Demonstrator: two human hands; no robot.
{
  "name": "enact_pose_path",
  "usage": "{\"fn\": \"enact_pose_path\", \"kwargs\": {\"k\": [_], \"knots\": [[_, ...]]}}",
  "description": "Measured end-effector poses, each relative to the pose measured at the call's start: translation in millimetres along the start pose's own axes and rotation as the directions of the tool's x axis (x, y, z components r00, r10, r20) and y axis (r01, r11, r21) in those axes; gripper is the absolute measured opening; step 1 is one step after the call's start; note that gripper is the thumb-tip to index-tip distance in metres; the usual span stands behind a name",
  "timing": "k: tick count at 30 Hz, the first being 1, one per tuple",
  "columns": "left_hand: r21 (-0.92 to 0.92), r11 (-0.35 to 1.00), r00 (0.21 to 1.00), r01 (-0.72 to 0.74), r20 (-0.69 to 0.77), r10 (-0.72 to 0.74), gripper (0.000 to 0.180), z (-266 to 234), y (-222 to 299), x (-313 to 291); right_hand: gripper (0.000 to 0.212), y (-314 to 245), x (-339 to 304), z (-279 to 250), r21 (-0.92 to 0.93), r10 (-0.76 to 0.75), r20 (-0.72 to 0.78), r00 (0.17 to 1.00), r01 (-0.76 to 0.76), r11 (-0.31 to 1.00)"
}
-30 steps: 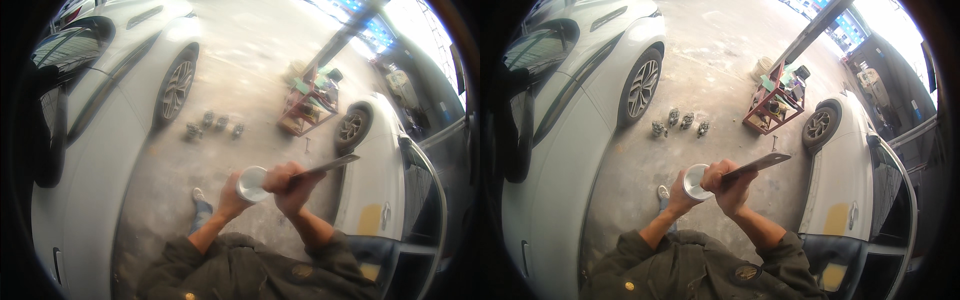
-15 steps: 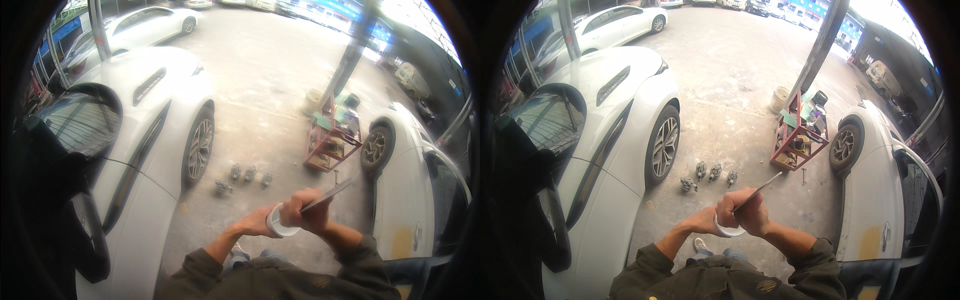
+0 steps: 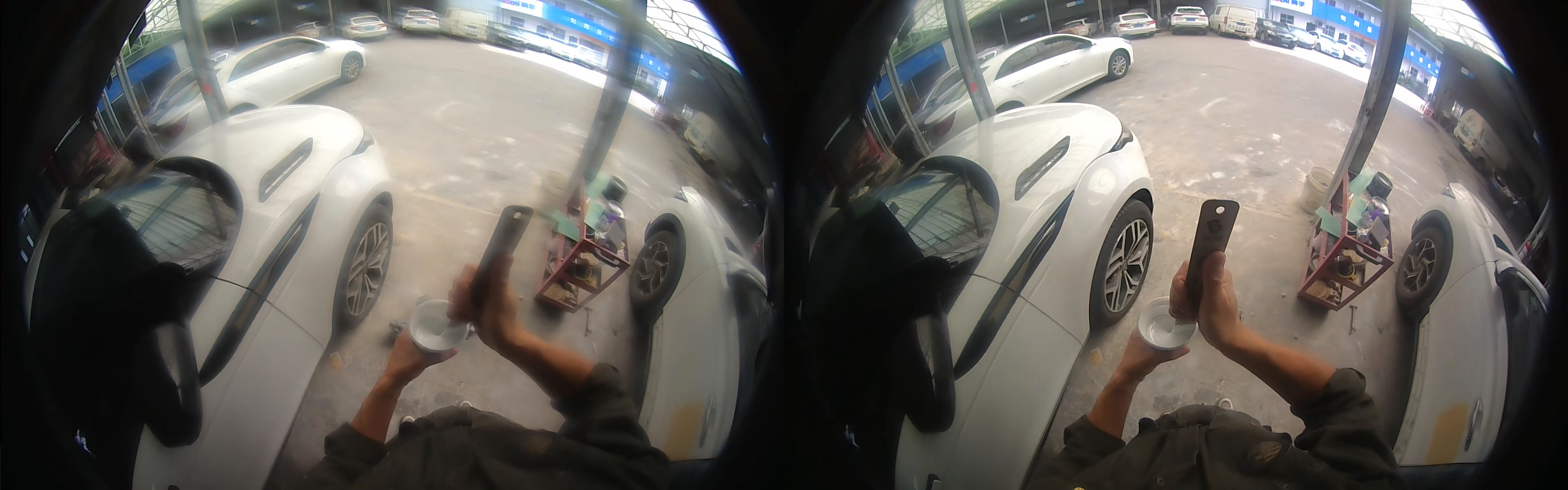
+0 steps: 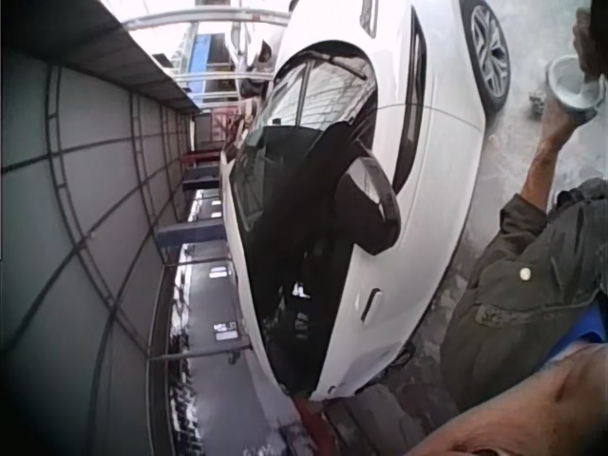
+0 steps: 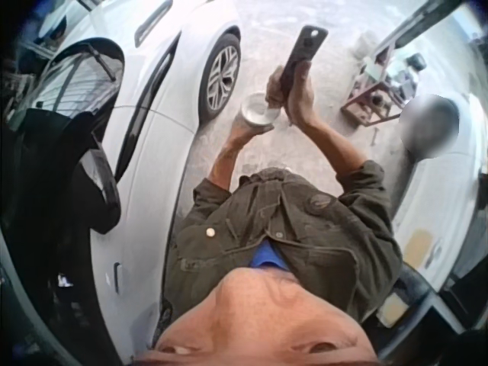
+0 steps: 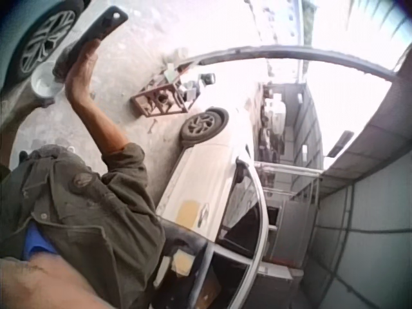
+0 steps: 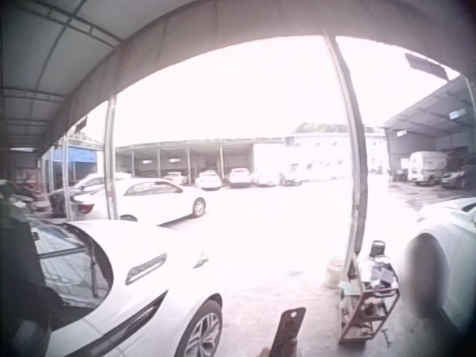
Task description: The person kneels beside a white car and uses a small white cup and a long metal tool to clean the wheel area. They repeatedly dip the tool into the cup and apply it to the wheel and surrounding surfaces.
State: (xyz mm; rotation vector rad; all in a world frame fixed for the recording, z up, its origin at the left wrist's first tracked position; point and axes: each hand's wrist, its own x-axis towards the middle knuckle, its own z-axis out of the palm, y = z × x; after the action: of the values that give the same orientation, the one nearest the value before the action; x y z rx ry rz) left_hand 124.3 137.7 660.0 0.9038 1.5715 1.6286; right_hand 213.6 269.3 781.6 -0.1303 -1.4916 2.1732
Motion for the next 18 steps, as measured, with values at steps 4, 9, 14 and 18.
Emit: {"fn": "enact_pose_path", "kwargs": {"k": [4, 9, 14, 18], "knots": [[0.176, 0.959, 0.846, -0.224, -0.453, 0.281, 0.076, 58, -23, 9, 0.061, 4, 7, -2, 0.014, -0.144, -0.220, 0.965, 0.151, 0.988], [0.356, 0.915, 0.838, -0.190, -0.427, 0.340, 0.078, 81, -21, 17, 0.050, 0, 24, -8, 0.085, -0.166, -0.085, 0.983, 0.173, 0.981], [0.203, 0.965, 0.964, 0.167, 0.170, -0.203, 0.059, 30, 4, 35, 0.057, -12, 19, -23, 0.188, -0.052, 0.456, 0.888, -0.039, 0.981], [0.192, 0.981, 0.757, 0.003, 0.640, -0.127, 0.083, 13, 1, 41, 0.079, -23, 27, -33, 0.103, 0.129, 0.680, 0.722, -0.268, 0.958]]}}
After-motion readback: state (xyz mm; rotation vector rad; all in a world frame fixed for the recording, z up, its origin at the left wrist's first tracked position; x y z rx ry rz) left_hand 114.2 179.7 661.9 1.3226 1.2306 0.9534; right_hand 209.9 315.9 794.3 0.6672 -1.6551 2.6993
